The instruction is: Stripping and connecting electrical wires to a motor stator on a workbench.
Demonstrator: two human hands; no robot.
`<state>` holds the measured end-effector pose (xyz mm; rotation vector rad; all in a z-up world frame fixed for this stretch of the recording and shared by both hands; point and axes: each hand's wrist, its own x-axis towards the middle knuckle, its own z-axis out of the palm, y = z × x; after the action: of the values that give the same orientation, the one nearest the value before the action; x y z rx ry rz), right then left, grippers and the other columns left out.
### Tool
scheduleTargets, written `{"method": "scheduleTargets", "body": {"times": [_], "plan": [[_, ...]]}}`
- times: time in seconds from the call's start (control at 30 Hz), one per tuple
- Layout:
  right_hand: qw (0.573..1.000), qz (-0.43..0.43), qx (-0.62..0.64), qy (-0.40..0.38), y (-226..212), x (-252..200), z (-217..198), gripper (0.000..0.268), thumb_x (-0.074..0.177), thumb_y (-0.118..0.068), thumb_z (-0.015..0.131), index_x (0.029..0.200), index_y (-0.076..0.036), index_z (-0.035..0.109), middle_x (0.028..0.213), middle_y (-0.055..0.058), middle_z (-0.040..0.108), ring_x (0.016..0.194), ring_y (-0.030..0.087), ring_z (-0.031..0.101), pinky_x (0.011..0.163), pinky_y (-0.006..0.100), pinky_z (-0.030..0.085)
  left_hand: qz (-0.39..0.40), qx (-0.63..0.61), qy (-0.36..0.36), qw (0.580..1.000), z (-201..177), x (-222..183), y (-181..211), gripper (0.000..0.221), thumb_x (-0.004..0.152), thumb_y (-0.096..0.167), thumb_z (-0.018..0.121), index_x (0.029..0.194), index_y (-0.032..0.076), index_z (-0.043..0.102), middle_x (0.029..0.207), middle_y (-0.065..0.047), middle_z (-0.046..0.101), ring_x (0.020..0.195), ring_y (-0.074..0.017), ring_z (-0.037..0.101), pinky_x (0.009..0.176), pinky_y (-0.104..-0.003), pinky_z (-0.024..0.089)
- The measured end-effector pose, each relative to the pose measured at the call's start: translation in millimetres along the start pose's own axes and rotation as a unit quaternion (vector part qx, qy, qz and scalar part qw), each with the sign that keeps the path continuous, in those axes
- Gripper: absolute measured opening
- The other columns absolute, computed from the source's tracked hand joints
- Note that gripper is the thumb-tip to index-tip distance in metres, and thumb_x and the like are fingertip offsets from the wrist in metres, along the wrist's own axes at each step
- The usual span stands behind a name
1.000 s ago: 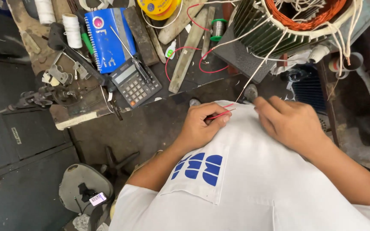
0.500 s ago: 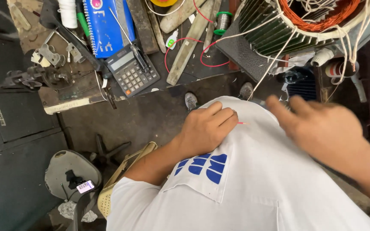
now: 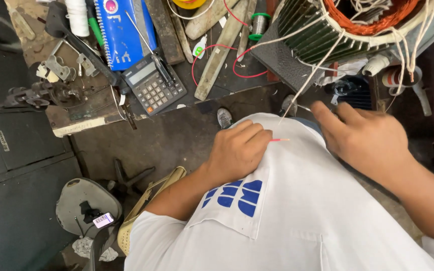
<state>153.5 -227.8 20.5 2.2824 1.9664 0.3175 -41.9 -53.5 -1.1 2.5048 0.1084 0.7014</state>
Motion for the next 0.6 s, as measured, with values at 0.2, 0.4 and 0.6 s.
{"method": "scheduleTargets", "body": {"times": [0.2, 0.4, 0.6], "plan": [[0.992, -0.025, 0.113, -0.051, -12, -15, 13, 0.046, 0.09, -0.037, 0.06, 0.134, -0.024, 0.059, 0.075, -0.004, 0.056, 0.049, 0.019, 0.058, 0.04, 0.036, 0.04, -0.116, -0.094, -0.038, 0.988, 8, -18, -1, 0.006, 0.091, 0.006, 0.057, 0.09, 0.009, 0.062, 0.08, -0.005, 0.063, 0.074, -0.026, 0.062, 0.062, -0.038, 0.047], [0.977, -0.115, 0.163, -0.079, -26, -13, 6, 0.058, 0.079, -0.023, 0.06, 0.136, -0.021, 0.053, 0.08, 0.001, 0.055, 0.046, 0.027, 0.058, 0.044, 0.04, 0.049, -0.195, -0.169, -0.045, 0.965, 6, -20, 1, 0.009, 0.093, 0.016, 0.06, 0.086, 0.01, 0.063, 0.078, -0.001, 0.065, 0.071, -0.0216, 0.062, 0.065, -0.035, 0.047], [0.97, -0.079, 0.189, -0.132, -31, -18, 11, 0.06, 0.081, -0.031, 0.057, 0.14, -0.021, 0.05, 0.086, 0.002, 0.059, 0.047, 0.028, 0.063, 0.045, 0.041, 0.049, -0.223, -0.237, -0.021, 0.945, 10, -21, 4, 0.014, 0.09, 0.011, 0.06, 0.077, 0.009, 0.055, 0.067, 0.0, 0.054, 0.061, -0.0178, 0.049, 0.059, -0.032, 0.039]]}}
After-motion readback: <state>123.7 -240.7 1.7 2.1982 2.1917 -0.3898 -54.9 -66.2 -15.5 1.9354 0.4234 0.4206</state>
